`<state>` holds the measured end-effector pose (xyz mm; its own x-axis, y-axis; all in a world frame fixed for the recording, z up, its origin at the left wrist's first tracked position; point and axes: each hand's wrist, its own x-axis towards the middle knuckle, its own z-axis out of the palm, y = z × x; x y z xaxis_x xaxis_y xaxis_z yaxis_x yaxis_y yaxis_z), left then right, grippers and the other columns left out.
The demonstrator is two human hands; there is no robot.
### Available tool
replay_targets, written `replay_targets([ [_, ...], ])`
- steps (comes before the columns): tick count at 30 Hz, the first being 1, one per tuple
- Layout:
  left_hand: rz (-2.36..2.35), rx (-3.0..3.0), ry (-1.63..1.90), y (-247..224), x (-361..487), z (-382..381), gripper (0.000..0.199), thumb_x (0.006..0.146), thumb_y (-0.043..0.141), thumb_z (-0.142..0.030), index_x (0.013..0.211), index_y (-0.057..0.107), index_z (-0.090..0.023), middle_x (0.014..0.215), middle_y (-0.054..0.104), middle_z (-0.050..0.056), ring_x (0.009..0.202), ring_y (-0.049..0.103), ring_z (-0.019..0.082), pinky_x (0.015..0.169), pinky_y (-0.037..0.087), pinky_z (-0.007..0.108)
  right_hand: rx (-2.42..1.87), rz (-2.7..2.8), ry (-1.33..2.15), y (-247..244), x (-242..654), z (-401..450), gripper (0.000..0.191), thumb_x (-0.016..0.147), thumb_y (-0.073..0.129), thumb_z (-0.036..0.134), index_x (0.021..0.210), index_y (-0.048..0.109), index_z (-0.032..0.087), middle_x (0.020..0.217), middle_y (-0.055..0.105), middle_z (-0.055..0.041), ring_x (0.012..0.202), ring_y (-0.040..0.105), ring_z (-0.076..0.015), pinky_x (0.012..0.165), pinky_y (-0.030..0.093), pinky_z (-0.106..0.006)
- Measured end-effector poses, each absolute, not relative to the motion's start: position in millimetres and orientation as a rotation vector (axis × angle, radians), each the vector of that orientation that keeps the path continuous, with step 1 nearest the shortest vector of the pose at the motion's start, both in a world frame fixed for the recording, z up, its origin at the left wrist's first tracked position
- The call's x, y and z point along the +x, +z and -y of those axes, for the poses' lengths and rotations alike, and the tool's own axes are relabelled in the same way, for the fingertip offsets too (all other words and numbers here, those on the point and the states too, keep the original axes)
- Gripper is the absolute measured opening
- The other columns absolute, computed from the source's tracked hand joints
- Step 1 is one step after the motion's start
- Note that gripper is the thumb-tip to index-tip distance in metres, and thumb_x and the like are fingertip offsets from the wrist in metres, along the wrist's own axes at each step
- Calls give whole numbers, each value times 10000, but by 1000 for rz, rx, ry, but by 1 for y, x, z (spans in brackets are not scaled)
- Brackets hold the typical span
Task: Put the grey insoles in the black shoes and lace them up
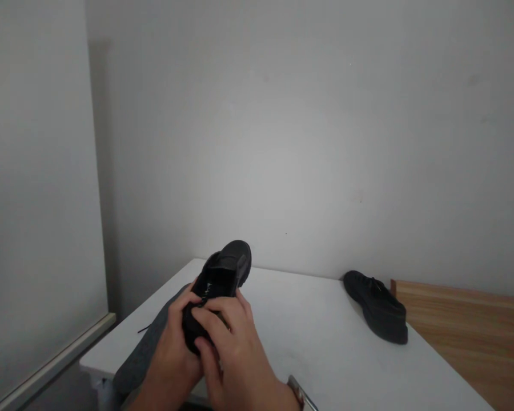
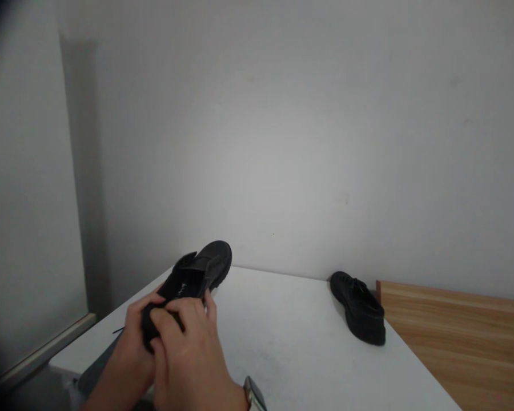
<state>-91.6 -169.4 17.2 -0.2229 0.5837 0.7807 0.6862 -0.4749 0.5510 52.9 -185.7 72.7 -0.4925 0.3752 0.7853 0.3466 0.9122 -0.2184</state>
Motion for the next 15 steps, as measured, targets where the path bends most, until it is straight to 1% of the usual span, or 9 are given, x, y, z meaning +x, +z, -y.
replay_targets([
  [2, 1687, -1860, -1859, 30, -109, 160, 608, 715, 654, -366, 1213, 330, -233, 1101, 574, 97, 934, 645, 268, 804, 548, 440, -412, 2177, -76, 75, 61, 186, 470, 803, 492, 75, 1243, 460, 236, 1274, 499, -107, 1205, 435, -223, 1105, 245, -517],
  [3, 1766, -1846, -1847, 37, -121, 154, 679, 689, 688, -398, 1227, 305, -237, 1065, 568, 74, 905, 644, 259, 796, 547, 434, -386, 2194, -127, 74, 67, 186, 479, 798, 477, 66, 1242, 456, 246, 1297, 486, -107, 1224, 425, -217, 1106, 247, -513],
  [5, 1859, -1805, -1766, 50, -147, 139, 730, 667, 710, -459, 1224, 296, -233, 1060, 530, 53, 940, 617, 259, 850, 520, 446, -377, 2219, -182, 64, 83, 183, 456, 785, 455, 40, 1192, 480, 244, 1260, 515, -106, 1194, 454, -209, 1081, 297, -495],
  [7, 1877, -1839, -1680, 57, -175, 122, 694, 720, 660, -488, 1230, 270, -225, 1079, 489, 42, 998, 578, 248, 911, 485, 448, -407, 2239, -189, 51, 103, 180, 415, 765, 457, 19, 1121, 510, 226, 1189, 557, -107, 1116, 506, -215, 1004, 392, -461],
  [9, 1885, -1865, -1597, 56, -202, 106, 641, 767, 605, -501, 1225, 254, -220, 1087, 442, 34, 1054, 529, 246, 964, 444, 457, -442, 2262, -193, 37, 126, 175, 374, 745, 467, 2, 1040, 528, 222, 1103, 596, -94, 999, 554, -212, 884, 469, -413],
  [12, 1954, -1851, -1547, 46, -229, 90, 606, 782, 577, -521, 1198, 251, -226, 1085, 403, 28, 1082, 499, 248, 993, 417, 468, -513, 2309, -234, 23, 159, 168, 352, 740, 458, -16, 983, 522, 230, 984, 631, -62, 861, 579, -189, 766, 499, -361],
  [15, 1964, -1886, -1514, 35, -237, 81, 575, 775, 573, -540, 1166, 270, -248, 1052, 428, 9, 1017, 545, 224, 957, 453, 455, -596, 2351, -271, 18, 189, 165, 344, 756, 461, -7, 996, 527, 230, 957, 637, -56, 844, 584, -188, 762, 502, -359],
])
